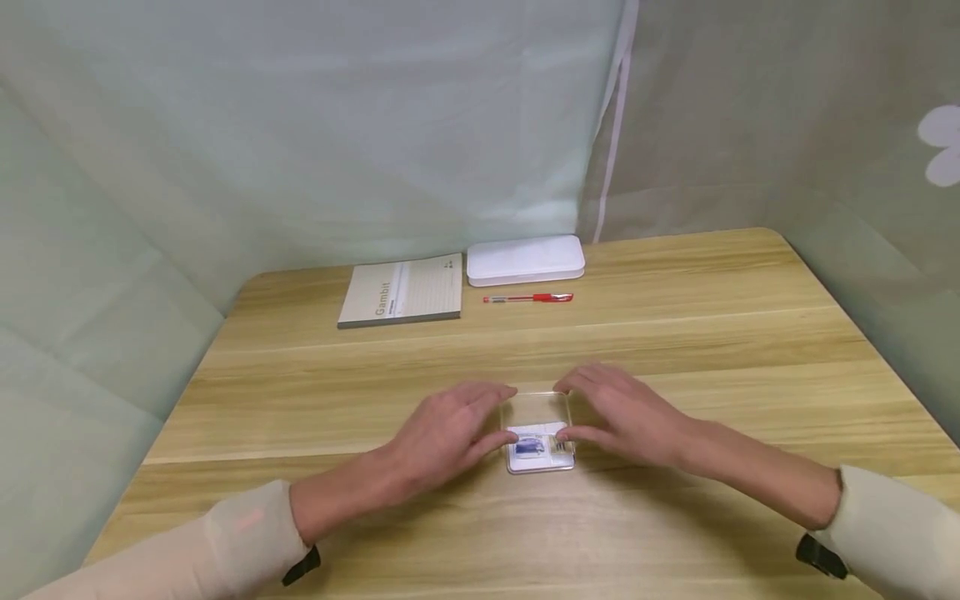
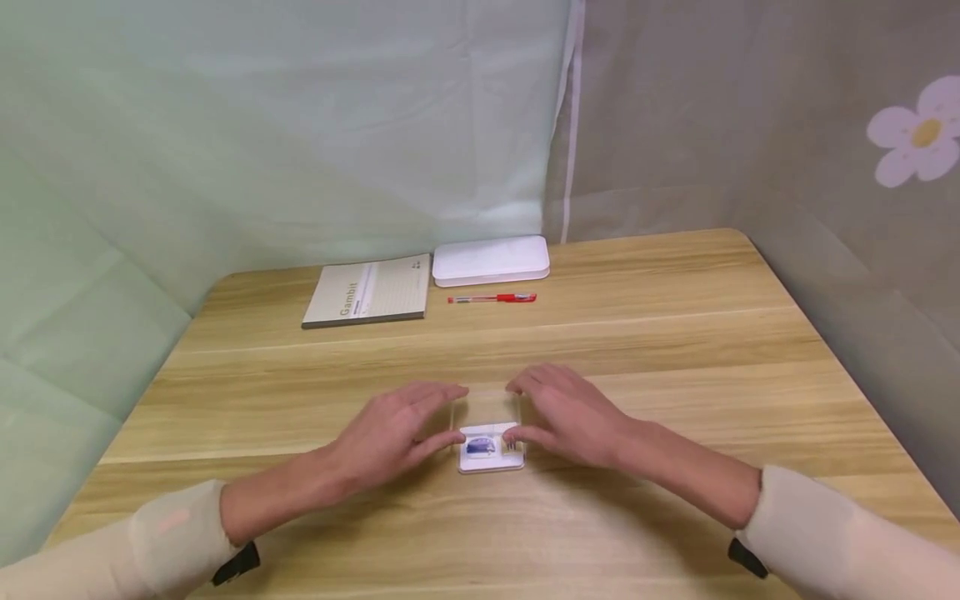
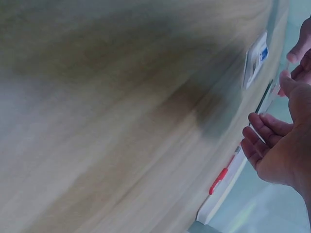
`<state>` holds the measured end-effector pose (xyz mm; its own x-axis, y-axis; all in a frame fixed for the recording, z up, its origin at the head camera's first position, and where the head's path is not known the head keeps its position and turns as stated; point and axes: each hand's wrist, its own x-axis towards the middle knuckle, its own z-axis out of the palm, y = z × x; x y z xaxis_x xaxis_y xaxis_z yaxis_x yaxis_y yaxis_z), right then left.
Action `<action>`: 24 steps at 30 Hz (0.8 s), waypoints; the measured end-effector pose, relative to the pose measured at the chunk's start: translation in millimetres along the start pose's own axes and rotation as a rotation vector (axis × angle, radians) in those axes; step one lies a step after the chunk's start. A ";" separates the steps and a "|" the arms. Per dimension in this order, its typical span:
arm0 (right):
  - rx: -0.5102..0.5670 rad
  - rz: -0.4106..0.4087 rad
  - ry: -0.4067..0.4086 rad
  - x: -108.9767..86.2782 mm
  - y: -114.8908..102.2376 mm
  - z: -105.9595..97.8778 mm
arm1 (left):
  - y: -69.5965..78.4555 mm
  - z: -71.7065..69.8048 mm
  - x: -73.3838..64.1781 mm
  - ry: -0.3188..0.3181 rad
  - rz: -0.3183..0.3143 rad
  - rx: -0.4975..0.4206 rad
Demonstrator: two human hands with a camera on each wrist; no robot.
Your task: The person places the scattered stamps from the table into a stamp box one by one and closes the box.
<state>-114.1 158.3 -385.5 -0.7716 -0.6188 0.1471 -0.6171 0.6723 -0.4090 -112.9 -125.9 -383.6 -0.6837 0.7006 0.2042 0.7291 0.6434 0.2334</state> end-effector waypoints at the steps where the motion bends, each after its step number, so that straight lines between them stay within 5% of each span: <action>1: 0.001 -0.001 0.000 -2.1 -0.1 0.4 | 0.9 0.8 -0.5 -0.002 0.000 -0.003; 24: 0.007 -0.019 -0.046 -23.5 -4.0 16.5 | 9.6 15.9 -14.4 -0.054 -0.008 -0.043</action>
<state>-91.0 163.4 -402.2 -0.7516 -0.6497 0.1139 -0.6306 0.6573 -0.4127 -95.6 -125.0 -399.4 -0.6860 0.7118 0.1506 0.7206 0.6361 0.2757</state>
